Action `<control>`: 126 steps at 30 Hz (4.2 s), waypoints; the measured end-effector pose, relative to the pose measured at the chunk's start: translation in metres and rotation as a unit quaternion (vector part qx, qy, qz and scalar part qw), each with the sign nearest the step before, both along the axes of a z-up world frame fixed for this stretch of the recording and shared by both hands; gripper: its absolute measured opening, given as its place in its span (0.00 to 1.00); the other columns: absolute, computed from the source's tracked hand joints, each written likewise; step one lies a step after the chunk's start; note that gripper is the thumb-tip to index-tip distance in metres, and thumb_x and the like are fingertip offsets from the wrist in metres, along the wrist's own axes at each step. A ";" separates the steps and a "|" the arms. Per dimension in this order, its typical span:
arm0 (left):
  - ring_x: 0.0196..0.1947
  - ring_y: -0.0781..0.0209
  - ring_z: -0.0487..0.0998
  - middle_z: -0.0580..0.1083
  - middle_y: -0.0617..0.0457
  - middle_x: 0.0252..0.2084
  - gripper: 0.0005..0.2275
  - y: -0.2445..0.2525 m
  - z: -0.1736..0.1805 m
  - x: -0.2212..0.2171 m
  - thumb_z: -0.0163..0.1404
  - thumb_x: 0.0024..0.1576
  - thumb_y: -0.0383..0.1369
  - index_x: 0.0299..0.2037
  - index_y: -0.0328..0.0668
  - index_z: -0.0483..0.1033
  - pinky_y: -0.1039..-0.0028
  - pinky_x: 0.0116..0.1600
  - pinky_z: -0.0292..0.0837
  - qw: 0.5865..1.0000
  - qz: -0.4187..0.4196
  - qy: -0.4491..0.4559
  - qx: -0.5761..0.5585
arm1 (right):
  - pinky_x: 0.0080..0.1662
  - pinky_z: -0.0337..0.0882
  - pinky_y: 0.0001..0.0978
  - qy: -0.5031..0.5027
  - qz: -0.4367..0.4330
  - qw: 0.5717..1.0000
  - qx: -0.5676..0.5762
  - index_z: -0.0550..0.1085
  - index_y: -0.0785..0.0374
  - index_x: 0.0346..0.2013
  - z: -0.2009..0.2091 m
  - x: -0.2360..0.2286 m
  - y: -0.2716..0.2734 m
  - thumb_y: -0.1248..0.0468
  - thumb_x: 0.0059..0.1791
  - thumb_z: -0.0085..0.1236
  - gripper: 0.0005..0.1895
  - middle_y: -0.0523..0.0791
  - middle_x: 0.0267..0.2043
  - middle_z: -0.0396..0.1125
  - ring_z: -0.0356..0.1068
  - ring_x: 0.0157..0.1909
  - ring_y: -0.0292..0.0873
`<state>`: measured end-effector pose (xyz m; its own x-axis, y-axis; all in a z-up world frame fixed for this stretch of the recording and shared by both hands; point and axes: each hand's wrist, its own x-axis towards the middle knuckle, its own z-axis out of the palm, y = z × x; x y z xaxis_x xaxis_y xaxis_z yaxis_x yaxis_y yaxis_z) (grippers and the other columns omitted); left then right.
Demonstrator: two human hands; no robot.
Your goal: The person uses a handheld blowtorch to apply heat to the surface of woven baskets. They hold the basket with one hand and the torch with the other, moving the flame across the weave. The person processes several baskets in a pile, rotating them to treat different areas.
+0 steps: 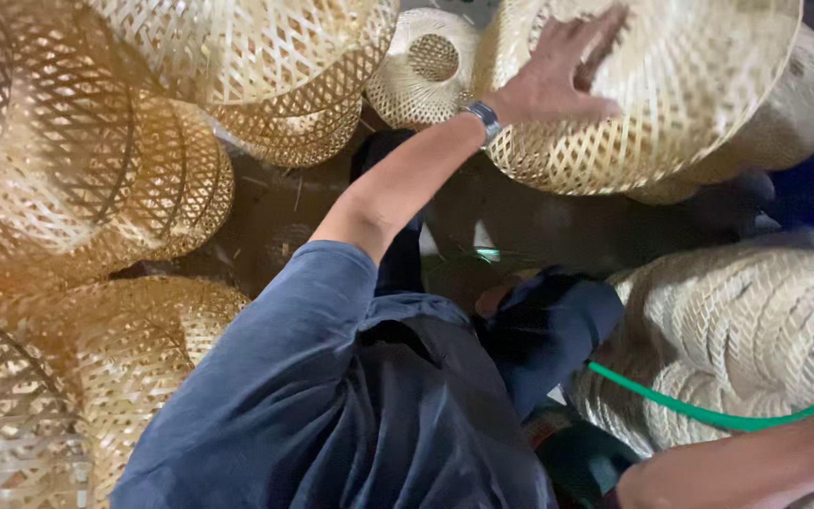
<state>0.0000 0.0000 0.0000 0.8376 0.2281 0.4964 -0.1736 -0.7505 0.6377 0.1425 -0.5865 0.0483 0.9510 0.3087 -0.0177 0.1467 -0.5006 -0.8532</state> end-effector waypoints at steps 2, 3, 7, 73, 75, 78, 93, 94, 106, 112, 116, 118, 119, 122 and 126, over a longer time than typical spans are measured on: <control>0.77 0.35 0.39 0.45 0.31 0.76 0.59 -0.008 -0.028 0.008 0.59 0.46 0.73 0.77 0.56 0.33 0.45 0.78 0.30 0.993 0.021 0.106 0.043 | 0.31 0.57 0.23 -0.009 -0.013 1.000 -0.022 0.64 0.61 0.33 0.032 -0.044 0.061 0.48 0.64 0.46 0.23 0.38 0.25 0.57 0.56 0.26 0.31; 0.76 0.34 0.40 0.48 0.31 0.75 0.60 -0.007 -0.039 0.020 0.60 0.43 0.73 0.76 0.56 0.34 0.44 0.78 0.32 0.985 0.028 0.159 0.065 | 0.31 0.58 0.23 -0.017 -0.018 0.999 -0.023 0.64 0.61 0.34 0.047 -0.065 0.088 0.50 0.64 0.46 0.21 0.38 0.25 0.58 0.57 0.26 0.30; 0.73 0.37 0.49 0.54 0.31 0.71 0.62 0.015 -0.095 0.044 0.58 0.41 0.73 0.77 0.49 0.35 0.43 0.77 0.36 0.983 0.033 0.111 0.144 | 0.26 0.60 0.21 -0.053 -0.011 0.998 -0.008 0.69 0.60 0.40 0.079 -0.118 0.170 0.58 0.63 0.53 0.11 0.38 0.28 0.64 0.61 0.26 0.29; 0.60 0.41 0.75 0.70 0.32 0.59 0.49 -0.117 -0.255 0.375 0.63 0.46 0.50 0.68 0.20 0.51 0.52 0.61 0.74 0.785 0.140 0.129 -0.590 | 0.25 0.59 0.20 -0.074 -0.271 0.954 0.107 0.78 0.65 0.46 -0.004 -0.038 0.225 0.63 0.57 0.58 0.09 0.39 0.28 0.67 0.61 0.23 0.28; 0.68 0.44 0.69 0.67 0.33 0.68 0.45 -0.108 -0.260 0.353 0.60 0.51 0.50 0.71 0.26 0.55 0.58 0.72 0.62 0.889 0.086 0.026 -0.449 | 0.25 0.59 0.21 -0.071 -0.274 0.954 0.100 0.78 0.64 0.47 0.000 -0.040 0.228 0.62 0.57 0.58 0.09 0.39 0.27 0.66 0.61 0.23 0.28; 0.74 0.43 0.47 0.46 0.33 0.75 0.49 -0.104 -0.222 0.352 0.61 0.54 0.55 0.74 0.35 0.42 0.53 0.75 0.44 0.977 0.115 0.174 -0.038 | 0.25 0.60 0.21 -0.069 -0.281 0.953 0.092 0.78 0.63 0.48 0.002 -0.040 0.230 0.63 0.57 0.56 0.09 0.39 0.28 0.68 0.62 0.23 0.27; 0.65 0.43 0.68 0.67 0.37 0.67 0.41 -0.162 -0.157 0.394 0.40 0.69 0.59 0.82 0.39 0.37 0.49 0.75 0.53 0.900 -0.125 0.272 0.317 | 0.28 0.62 0.21 -0.107 -0.281 0.949 0.093 0.78 0.65 0.54 -0.016 -0.036 0.220 0.64 0.58 0.57 0.12 0.41 0.30 0.70 0.64 0.25 0.29; 0.63 0.43 0.72 0.70 0.37 0.65 0.42 -0.160 -0.160 0.394 0.39 0.69 0.59 0.84 0.40 0.36 0.50 0.76 0.55 0.884 -0.128 0.335 0.301 | 0.28 0.62 0.22 -0.110 -0.279 0.950 0.086 0.78 0.66 0.53 -0.017 -0.036 0.221 0.64 0.58 0.58 0.11 0.41 0.30 0.70 0.64 0.26 0.29; 0.78 0.31 0.33 0.42 0.30 0.78 0.43 -0.146 -0.156 0.372 0.56 0.47 0.67 0.68 0.47 0.66 0.30 0.75 0.32 0.931 -0.079 0.244 0.259 | 0.27 0.62 0.21 -0.089 -0.272 0.954 0.088 0.79 0.65 0.50 -0.025 -0.031 0.217 0.62 0.56 0.58 0.11 0.39 0.28 0.68 0.62 0.24 0.28; 0.73 0.26 0.30 0.37 0.29 0.74 0.54 -0.106 -0.155 0.313 0.66 0.37 0.61 0.71 0.34 0.63 0.27 0.69 0.34 0.967 -0.070 0.067 0.235 | 0.26 0.62 0.23 -0.041 -0.257 0.964 0.047 0.79 0.64 0.45 -0.019 -0.032 0.217 0.60 0.56 0.59 0.10 0.38 0.25 0.64 0.60 0.23 0.28; 0.78 0.26 0.28 0.35 0.35 0.79 0.37 -0.069 -0.158 0.271 0.69 0.45 0.52 0.61 0.45 0.68 0.29 0.77 0.33 0.953 0.019 0.120 0.276 | 0.24 0.60 0.26 0.010 -0.196 0.981 0.009 0.78 0.64 0.41 -0.009 -0.038 0.227 0.59 0.54 0.60 0.10 0.39 0.23 0.65 0.59 0.21 0.29; 0.79 0.27 0.28 0.35 0.35 0.80 0.38 -0.054 -0.155 0.255 0.70 0.45 0.38 0.67 0.54 0.66 0.32 0.76 0.34 0.916 0.143 -0.008 0.376 | 0.24 0.60 0.27 0.006 -0.149 0.989 -0.016 0.78 0.64 0.41 -0.005 -0.044 0.233 0.60 0.52 0.61 0.10 0.40 0.21 0.64 0.59 0.21 0.30; 0.77 0.25 0.30 0.36 0.34 0.78 0.39 -0.044 -0.150 0.245 0.71 0.45 0.43 0.66 0.45 0.66 0.29 0.74 0.33 0.940 0.117 -0.019 0.320 | 0.24 0.60 0.29 -0.007 -0.123 0.991 -0.041 0.78 0.64 0.41 -0.004 -0.049 0.236 0.59 0.52 0.62 0.10 0.42 0.20 0.64 0.59 0.21 0.30; 0.74 0.22 0.33 0.38 0.34 0.75 0.41 -0.017 -0.117 0.211 0.71 0.43 0.50 0.61 0.30 0.68 0.24 0.70 0.31 0.980 0.063 -0.039 0.186 | 0.28 0.62 0.29 -0.156 -0.085 0.979 -0.103 0.78 0.65 0.45 -0.007 -0.064 0.245 0.59 0.54 0.64 0.11 0.45 0.24 0.68 0.63 0.25 0.30; 0.76 0.25 0.34 0.38 0.38 0.76 0.30 0.022 -0.063 0.162 0.68 0.46 0.49 0.50 0.36 0.75 0.25 0.71 0.29 0.985 0.057 -0.064 0.150 | 0.25 0.61 0.29 -0.095 -0.122 0.986 -0.057 0.75 0.67 0.40 0.007 -0.088 0.233 0.58 0.55 0.63 0.13 0.41 0.22 0.67 0.64 0.20 0.32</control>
